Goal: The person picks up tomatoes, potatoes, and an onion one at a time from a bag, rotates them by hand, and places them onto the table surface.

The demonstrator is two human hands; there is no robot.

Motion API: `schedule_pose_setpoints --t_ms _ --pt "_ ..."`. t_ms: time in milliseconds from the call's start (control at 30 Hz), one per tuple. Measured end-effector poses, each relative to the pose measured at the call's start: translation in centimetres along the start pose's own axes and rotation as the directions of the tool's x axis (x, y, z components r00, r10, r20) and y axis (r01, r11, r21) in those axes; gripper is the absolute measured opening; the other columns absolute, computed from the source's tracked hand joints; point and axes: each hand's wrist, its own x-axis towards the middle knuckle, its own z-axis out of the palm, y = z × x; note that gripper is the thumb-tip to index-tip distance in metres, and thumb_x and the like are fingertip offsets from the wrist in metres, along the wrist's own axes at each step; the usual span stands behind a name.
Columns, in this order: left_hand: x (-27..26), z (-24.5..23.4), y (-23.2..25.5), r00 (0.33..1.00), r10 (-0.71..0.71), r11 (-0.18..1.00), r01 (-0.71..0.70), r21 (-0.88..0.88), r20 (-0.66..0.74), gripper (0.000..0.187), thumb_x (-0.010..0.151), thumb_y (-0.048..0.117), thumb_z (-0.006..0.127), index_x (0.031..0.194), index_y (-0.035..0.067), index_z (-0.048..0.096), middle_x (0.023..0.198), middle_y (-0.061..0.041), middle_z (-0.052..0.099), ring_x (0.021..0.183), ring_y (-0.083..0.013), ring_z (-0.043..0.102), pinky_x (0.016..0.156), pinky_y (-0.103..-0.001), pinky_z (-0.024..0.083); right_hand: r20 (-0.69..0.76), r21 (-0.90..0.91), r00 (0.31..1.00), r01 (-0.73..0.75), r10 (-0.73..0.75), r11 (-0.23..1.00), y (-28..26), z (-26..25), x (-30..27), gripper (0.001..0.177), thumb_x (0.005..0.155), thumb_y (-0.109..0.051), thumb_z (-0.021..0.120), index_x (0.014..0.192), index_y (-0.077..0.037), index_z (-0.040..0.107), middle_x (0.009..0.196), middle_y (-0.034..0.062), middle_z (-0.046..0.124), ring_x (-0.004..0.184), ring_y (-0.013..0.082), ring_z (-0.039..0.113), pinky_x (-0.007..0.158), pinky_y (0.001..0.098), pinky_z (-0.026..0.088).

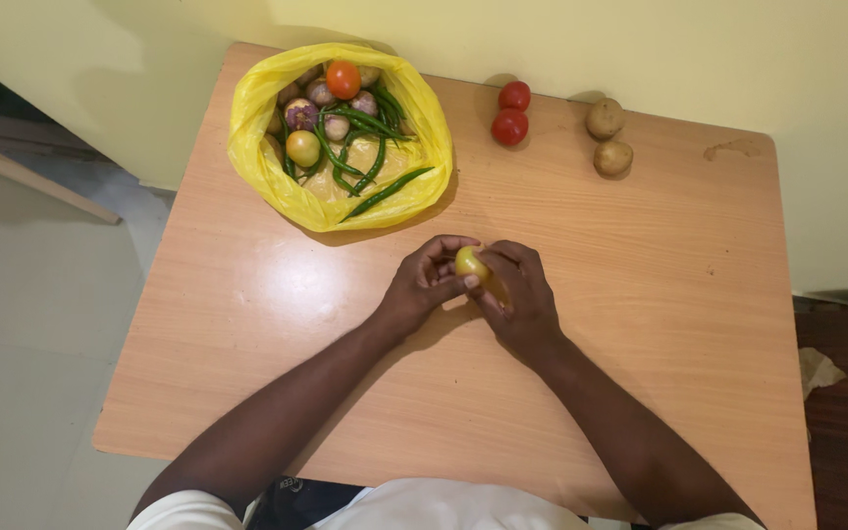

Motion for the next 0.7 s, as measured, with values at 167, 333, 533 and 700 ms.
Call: schedule_pose_setpoints --t_ms 167,333,533,700 --pt "0.2 -0.3 -1.4 0.997 -0.078 0.995 0.078 -0.061 0.002 0.044 0.097 0.009 0.074 0.137 -0.003 0.058 0.115 -0.009 0.067 0.1 -0.0128 0.062 0.087 -0.027 0.051 0.06 -0.085 0.982 0.185 -0.181 0.979 0.0 -0.5 0.5 0.056 0.084 -0.006 0.082 0.133 -0.004 0.057 0.138 0.013 0.059 0.127 0.0334 0.061 0.105 0.0434 0.055" --pt "0.0 -0.1 -1.2 0.999 -0.035 0.999 0.035 0.04 -0.016 0.043 0.088 -0.002 0.076 0.127 -0.001 0.057 0.113 -0.008 0.068 0.103 -0.012 0.067 0.09 -0.027 0.057 0.197 -0.032 0.98 0.046 -0.039 0.998 0.1 -0.9 0.8 0.075 0.081 -0.008 0.078 0.148 0.001 0.046 0.149 0.0193 0.054 0.132 0.0359 0.058 0.106 0.0453 0.052" --pt "0.0 0.6 -0.3 0.989 -0.051 0.998 0.046 -0.041 -0.136 0.04 0.088 -0.004 0.076 0.125 -0.003 0.059 0.111 -0.011 0.07 0.101 -0.0145 0.069 0.092 -0.03 0.06 0.084 -0.113 0.996 0.033 -0.023 0.993 0.3 -0.5 0.3 0.063 0.098 -0.015 0.078 0.151 -0.005 0.047 0.148 0.0126 0.056 0.132 0.0296 0.061 0.107 0.0405 0.054" --pt "-0.2 1.1 0.1 0.986 0.007 0.964 0.038 0.262 -0.168 0.046 0.081 -0.003 0.081 0.121 -0.001 0.058 0.11 -0.009 0.069 0.103 -0.0151 0.068 0.093 -0.031 0.059 0.147 -0.241 0.973 0.208 -0.176 0.948 0.3 -1.0 0.5 0.066 0.091 -0.012 0.075 0.151 -0.006 0.046 0.151 0.012 0.056 0.139 0.0294 0.06 0.115 0.0455 0.051"
